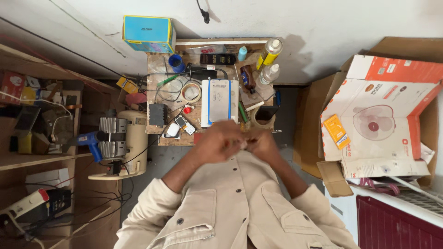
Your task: The person works on a small electronic device clamped to a workbench. They use a green-handled tool to manipulate components on the device's circuit board, occasionally picking up and setting down other small items from the cluttered workspace.
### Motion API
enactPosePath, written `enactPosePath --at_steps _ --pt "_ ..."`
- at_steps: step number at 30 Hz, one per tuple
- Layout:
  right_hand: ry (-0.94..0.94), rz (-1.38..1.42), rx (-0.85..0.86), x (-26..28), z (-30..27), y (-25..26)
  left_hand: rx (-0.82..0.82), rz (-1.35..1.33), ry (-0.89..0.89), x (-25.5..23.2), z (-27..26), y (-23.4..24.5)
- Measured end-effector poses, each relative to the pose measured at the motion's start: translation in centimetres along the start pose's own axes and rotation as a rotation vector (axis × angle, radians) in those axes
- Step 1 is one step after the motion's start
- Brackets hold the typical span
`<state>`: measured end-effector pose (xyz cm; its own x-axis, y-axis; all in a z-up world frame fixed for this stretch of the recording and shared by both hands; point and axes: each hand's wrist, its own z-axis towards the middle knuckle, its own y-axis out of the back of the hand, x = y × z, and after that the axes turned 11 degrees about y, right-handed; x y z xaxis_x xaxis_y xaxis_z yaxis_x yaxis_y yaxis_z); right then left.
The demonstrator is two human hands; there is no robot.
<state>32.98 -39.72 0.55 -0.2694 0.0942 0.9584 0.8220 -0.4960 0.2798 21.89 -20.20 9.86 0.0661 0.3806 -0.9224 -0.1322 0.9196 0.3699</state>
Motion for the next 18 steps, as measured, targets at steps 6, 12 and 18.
enactPosePath --at_steps 6,12,18 --pt "-0.018 0.65 0.282 3.5 -3.4 5.3 -0.059 -0.126 0.246 3.4 -0.4 2.1" --pt "0.148 0.01 -0.32 1.6 0.2 5.5 0.217 -0.03 0.052 0.7 -2.3 -3.9" --pt "-0.187 0.503 0.29 1.9 -3.4 0.5 -0.065 -0.143 0.238 0.8 -2.0 -2.3"
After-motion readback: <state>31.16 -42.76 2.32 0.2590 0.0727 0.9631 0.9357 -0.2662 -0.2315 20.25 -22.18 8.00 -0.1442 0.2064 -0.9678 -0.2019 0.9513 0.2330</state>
